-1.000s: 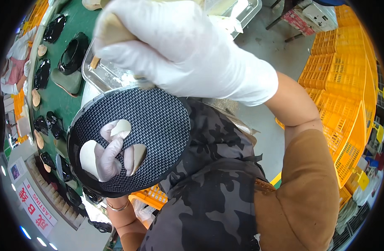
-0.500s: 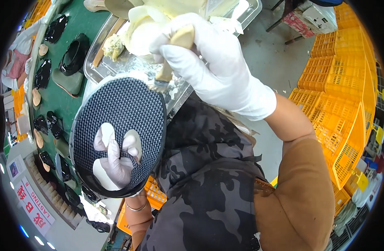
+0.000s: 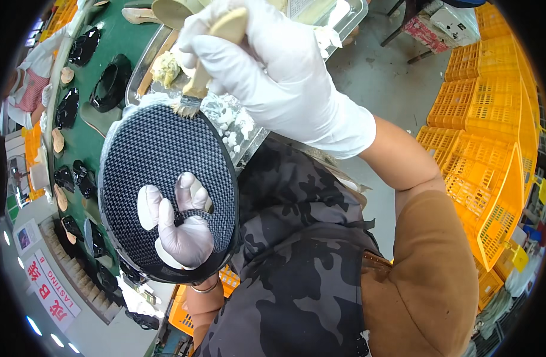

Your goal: The person repeatedly applies a white adhesive to the inner sole of black shoes using a brush. They dip the brush into a container of glue, spread it evenly on the shoe's interior, and then place the shoe on a green workbench. This process is repeated for multiple shoes throughout the video.

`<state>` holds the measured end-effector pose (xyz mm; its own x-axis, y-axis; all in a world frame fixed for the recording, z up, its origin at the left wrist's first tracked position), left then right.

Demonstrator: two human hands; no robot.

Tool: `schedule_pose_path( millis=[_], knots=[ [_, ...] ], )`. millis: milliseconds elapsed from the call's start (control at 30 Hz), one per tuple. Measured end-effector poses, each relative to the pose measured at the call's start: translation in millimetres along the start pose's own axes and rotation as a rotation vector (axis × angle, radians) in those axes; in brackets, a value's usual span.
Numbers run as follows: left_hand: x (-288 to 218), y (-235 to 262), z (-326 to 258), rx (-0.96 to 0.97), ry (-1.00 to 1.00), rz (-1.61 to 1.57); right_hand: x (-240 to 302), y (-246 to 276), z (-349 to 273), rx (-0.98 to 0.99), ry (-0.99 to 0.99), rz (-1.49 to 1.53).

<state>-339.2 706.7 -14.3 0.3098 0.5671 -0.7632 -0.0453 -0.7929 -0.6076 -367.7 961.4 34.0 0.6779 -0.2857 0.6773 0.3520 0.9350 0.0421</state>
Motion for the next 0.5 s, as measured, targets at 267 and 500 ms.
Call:
schedule_pose_path(
  millis=[267, 500],
  knots=[
    [8.4, -4.8, 17.7, 0.021, -0.053, -0.024, 16.7, 14.6, -16.7, -0.102, -0.418, 0.001],
    [11.7, -25.1, 25.8, 0.131, -0.459, 0.304, 0.8, -0.6, -3.5, -0.111, -0.353, 0.097]
  ],
)
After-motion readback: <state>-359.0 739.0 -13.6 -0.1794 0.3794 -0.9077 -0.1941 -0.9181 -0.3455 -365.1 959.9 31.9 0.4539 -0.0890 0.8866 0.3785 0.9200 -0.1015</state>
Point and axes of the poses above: each hand's wrist, its own z-axis towards the middle knuckle, its own y-axis out of the back of the hand, x = y × z, the point moved 3 cm from there along z, towards the middle knuckle, and after that the axes turned 1 degree about x, right-handed, at the moved point
